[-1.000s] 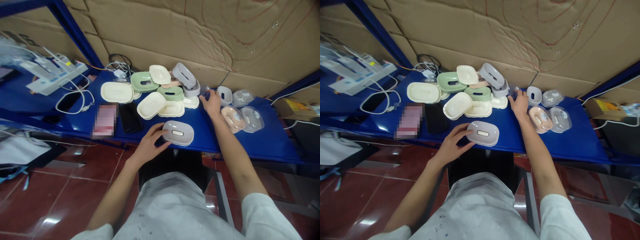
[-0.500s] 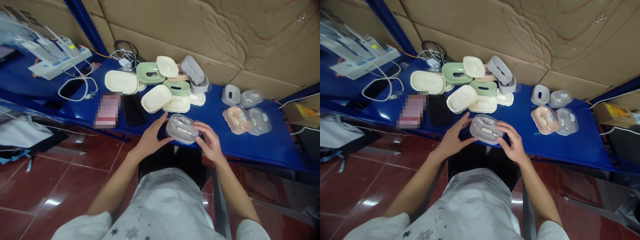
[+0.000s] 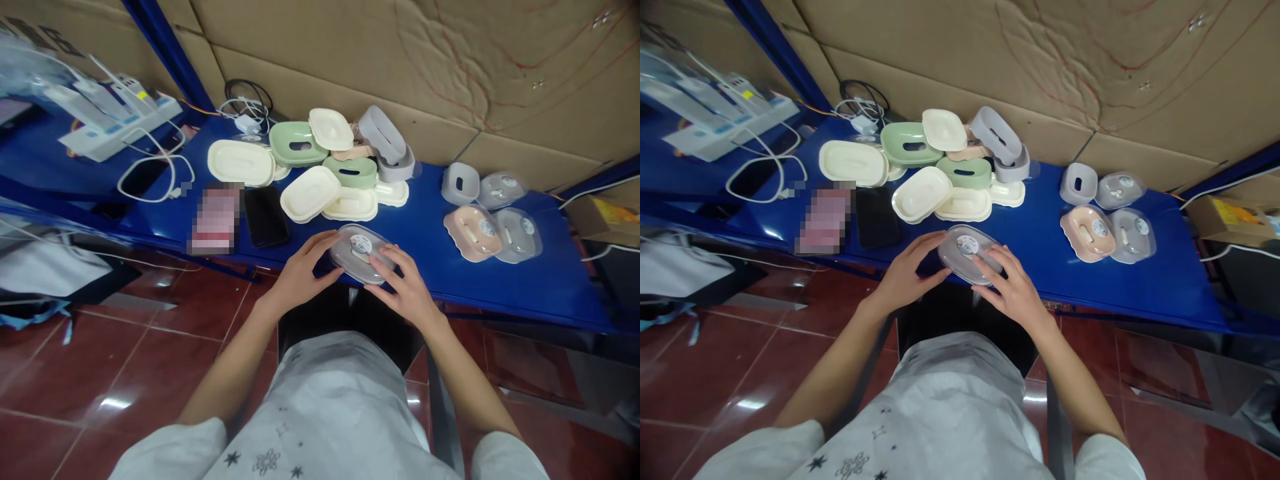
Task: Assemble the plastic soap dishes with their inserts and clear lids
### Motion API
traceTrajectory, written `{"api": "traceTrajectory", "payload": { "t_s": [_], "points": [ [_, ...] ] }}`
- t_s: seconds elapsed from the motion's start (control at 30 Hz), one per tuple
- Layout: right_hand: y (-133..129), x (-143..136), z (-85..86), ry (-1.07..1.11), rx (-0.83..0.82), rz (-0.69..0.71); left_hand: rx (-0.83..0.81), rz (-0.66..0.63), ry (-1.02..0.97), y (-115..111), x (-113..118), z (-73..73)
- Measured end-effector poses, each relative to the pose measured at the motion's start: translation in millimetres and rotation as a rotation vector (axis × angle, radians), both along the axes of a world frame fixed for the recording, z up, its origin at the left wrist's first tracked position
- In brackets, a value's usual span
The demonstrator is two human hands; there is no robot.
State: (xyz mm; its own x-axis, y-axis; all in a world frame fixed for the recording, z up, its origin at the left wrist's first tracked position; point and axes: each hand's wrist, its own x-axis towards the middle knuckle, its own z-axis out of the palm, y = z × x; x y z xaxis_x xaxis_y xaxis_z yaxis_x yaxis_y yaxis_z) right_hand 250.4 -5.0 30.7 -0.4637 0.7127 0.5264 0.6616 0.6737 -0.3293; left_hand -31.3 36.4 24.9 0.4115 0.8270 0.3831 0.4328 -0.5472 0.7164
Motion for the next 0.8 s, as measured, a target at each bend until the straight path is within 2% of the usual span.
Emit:
{"api": "traceTrajectory", "payload": {
  "t_s": [0.4, 0.47, 0.63, 0.8],
  "points": [
    [-4.4, 1.4, -5.0, 0.022, 0.004, -0.058, 0.032, 0.012, 0.044, -1.4, 2.1, -0.8],
    [-4.9, 6.8, -4.1, 0.018, 0.030, -0.153, 0.021, 0.024, 0.060, -2.0, 2.0, -0.5],
    [4.8, 30.7, 1.1, -0.062, 0.139, -0.529, 0.022, 0.037, 0.054, -3.5, 3.4, 0.8],
    [53.8, 54.9, 14.3, -0.210, 0.065, -0.755, 0.081, 0.080, 0.086, -5.1, 8.7, -1.8]
  ]
}}
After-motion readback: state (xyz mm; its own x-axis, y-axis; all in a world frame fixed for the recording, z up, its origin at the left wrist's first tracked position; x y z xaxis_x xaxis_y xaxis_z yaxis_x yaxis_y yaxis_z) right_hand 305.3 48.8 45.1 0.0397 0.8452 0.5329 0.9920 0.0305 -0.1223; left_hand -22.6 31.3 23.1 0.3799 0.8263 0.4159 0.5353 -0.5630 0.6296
